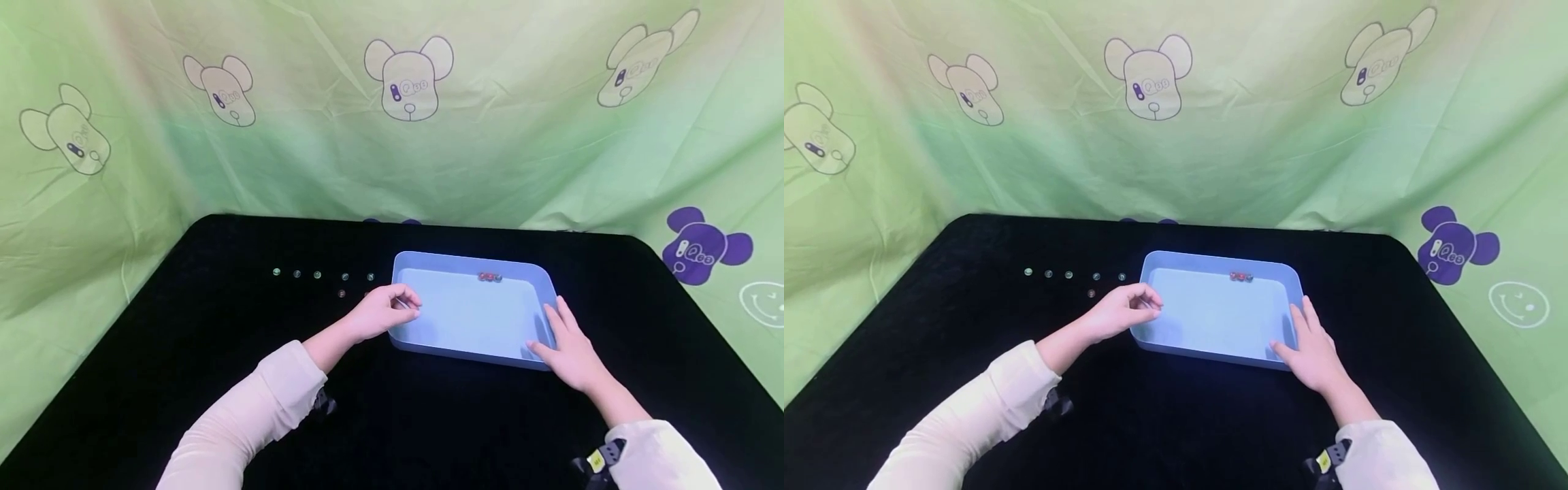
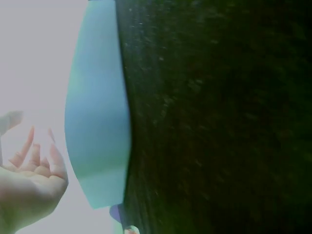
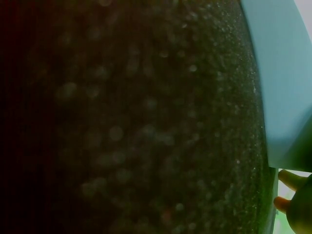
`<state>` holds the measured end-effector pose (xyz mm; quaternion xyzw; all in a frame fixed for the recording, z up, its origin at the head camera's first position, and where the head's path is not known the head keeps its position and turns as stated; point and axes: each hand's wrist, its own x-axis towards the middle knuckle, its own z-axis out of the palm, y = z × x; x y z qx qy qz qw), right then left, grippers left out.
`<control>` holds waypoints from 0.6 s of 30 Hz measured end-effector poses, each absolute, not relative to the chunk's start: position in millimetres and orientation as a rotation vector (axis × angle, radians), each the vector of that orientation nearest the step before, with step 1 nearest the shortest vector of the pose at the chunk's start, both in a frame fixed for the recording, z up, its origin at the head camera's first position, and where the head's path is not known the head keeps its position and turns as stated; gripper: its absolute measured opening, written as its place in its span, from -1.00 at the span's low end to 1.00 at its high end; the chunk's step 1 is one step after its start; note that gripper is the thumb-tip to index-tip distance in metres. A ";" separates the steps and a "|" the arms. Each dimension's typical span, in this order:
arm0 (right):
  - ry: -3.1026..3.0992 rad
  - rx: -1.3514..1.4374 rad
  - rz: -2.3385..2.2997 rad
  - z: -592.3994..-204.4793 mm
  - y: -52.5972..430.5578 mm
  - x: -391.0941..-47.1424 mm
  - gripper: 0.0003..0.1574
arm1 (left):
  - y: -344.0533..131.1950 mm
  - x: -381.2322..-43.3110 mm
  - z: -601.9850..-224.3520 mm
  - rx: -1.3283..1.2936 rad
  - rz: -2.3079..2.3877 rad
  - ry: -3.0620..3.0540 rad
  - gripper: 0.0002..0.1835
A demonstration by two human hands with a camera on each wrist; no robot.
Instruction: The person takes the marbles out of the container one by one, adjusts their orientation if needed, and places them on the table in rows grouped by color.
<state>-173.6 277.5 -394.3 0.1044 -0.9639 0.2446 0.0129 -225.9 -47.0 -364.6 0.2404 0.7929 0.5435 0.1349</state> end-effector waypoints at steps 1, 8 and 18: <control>-3.005 0.326 0.763 -394.7 277.3 -173.2 -0.11 | -45.6 -225.8 -363.3 0.695 1.578 2.292 -0.81; -3.019 0.323 0.768 -395.8 276.1 -171.3 -0.11 | -36.3 -210.7 -337.4 0.689 1.592 2.265 -0.86; -3.007 0.333 0.760 -394.1 278.1 -172.9 -0.12 | -17.6 -213.6 -326.0 0.708 1.636 2.280 -0.84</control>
